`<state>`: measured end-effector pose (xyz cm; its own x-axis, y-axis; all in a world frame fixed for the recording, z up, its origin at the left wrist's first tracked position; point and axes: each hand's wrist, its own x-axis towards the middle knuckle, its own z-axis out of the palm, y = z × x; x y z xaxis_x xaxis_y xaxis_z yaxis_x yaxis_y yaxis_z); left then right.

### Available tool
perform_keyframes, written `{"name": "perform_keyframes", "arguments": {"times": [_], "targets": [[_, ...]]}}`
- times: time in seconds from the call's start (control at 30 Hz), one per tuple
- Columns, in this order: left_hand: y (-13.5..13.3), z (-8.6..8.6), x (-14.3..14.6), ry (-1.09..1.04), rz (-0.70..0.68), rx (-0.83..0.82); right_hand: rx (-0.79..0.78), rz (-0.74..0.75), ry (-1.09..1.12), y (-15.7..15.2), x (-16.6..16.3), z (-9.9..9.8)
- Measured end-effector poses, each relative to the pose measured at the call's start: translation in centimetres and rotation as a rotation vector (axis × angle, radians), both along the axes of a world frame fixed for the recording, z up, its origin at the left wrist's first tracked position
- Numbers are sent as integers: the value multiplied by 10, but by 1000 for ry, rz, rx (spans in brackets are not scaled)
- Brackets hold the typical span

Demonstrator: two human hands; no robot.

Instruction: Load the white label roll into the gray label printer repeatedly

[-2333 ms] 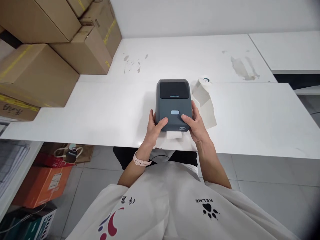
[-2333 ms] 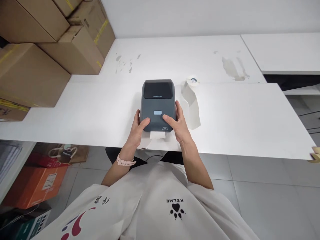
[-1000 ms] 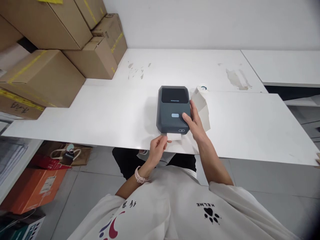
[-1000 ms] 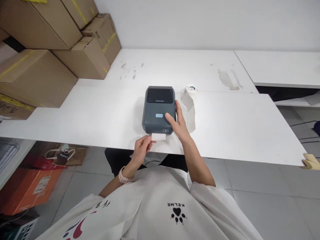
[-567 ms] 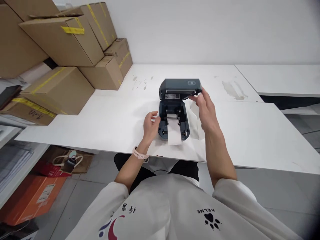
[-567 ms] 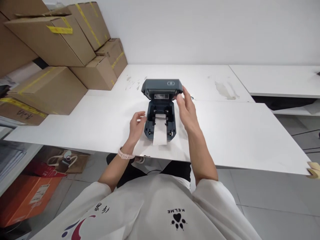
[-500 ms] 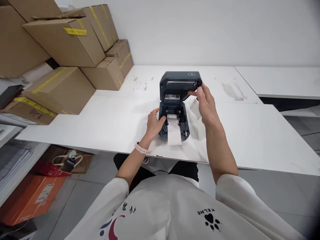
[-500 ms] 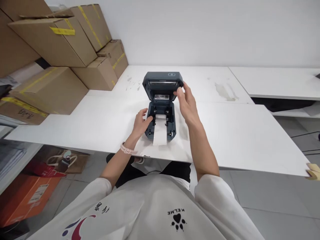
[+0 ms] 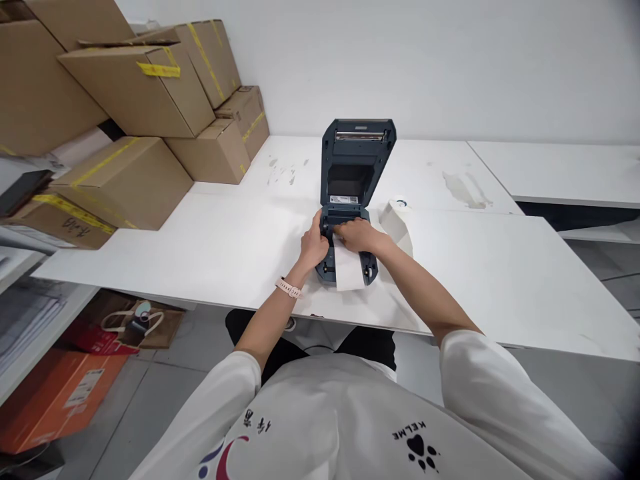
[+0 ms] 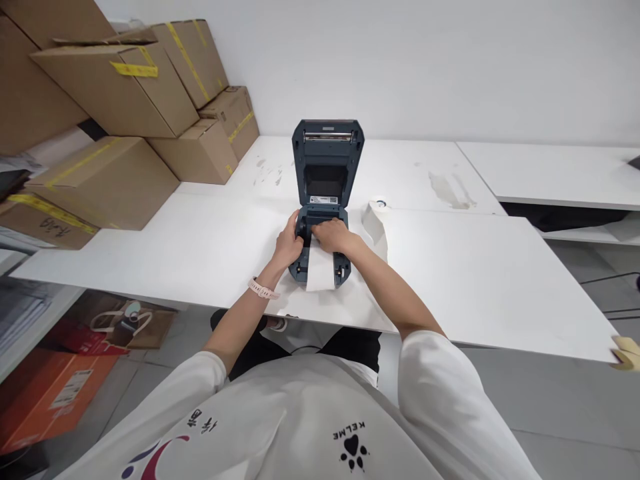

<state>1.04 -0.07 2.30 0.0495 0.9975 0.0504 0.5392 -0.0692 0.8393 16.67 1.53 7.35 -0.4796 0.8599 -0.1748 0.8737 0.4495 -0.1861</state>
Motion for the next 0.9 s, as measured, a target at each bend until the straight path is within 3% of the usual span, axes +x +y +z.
{"name": "perform_keyframes", "arguments": {"times": [0.1,0.2,0.27,0.33,0.4,0.53,0.63,0.77,0.9], "targets": [[-1,1,0,33,-10,-12,-99,74,-39,21,-7,1],[-2,1,0,21,-3,-24,-172,160,2,24,8,17],[-4,-1,0,-9,1,-18,-208,219,179,10,38,32],[-4,-3,-1,-43,-2,-5,-225,230,593,-18,84,43],[-5,-5,-1,-70,0,0,-170,137,850,-51,137,44],[-5,-7,-1,-101,26,4,-93,-283,923,-98,225,9],[-6,-5,0,-115,36,2,-89,-501,839,-97,247,-36],[-8,-1,0,-115,24,-10,-177,-573,887,-70,244,-78],[-9,1,1,-128,34,-16,-288,-464,1014,-40,260,-78]]}}
